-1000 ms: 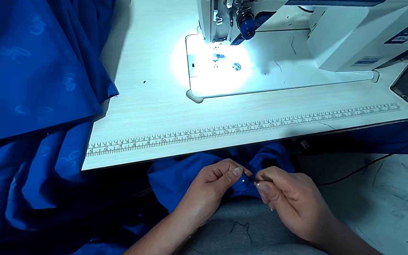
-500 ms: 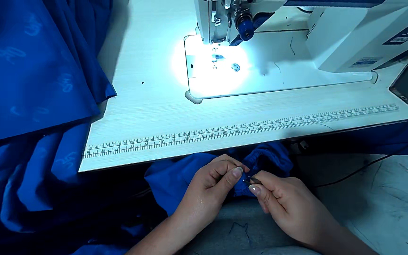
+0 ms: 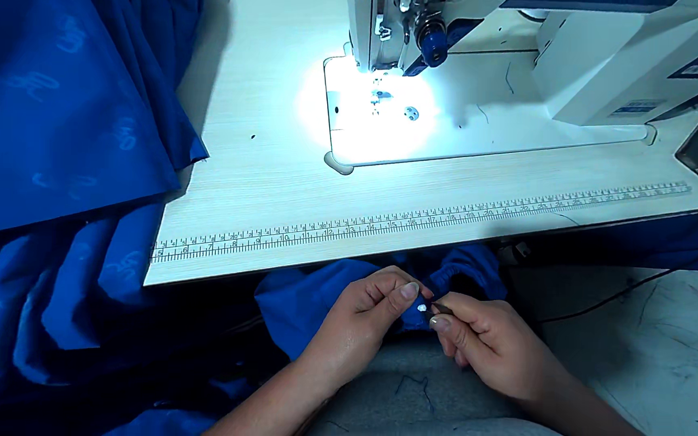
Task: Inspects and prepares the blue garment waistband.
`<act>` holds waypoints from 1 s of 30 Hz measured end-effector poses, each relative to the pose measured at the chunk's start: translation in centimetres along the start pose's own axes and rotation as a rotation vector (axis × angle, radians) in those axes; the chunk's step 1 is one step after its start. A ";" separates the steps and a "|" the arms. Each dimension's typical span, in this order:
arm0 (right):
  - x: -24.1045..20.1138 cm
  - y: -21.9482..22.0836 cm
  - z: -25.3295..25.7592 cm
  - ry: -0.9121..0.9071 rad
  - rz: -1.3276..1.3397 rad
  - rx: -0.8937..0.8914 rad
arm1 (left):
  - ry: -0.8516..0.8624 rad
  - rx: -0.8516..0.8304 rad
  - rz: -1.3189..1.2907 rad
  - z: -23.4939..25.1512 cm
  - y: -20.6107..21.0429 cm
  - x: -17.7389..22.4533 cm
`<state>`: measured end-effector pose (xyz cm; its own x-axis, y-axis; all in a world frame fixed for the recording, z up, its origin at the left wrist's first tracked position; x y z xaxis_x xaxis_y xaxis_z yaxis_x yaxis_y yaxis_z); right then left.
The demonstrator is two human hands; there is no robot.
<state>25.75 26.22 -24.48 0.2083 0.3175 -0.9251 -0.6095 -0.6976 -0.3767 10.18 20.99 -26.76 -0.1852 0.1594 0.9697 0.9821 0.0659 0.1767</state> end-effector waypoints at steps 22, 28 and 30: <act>-1.2 -1.1 0.1 -0.007 0.157 0.164 | 0.068 0.010 0.174 0.1 0.0 1.0; -0.8 -5.6 -0.1 -0.028 -0.019 0.238 | 0.102 -0.006 0.138 0.4 -0.6 1.2; -0.2 -6.5 -0.1 0.005 -0.372 0.111 | 0.122 -0.055 0.190 0.5 -0.8 1.7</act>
<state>29.74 30.62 -21.86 0.4346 0.5323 -0.7265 -0.5703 -0.4617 -0.6794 9.03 21.71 -25.33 0.0053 0.0433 0.9990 1.0000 -0.0084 -0.0049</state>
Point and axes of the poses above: each hand's wrist, its own z-axis towards the middle knuckle, its own y-axis out of the palm, x = y × z, the point moved 6 cm from there along z, towards the middle knuckle
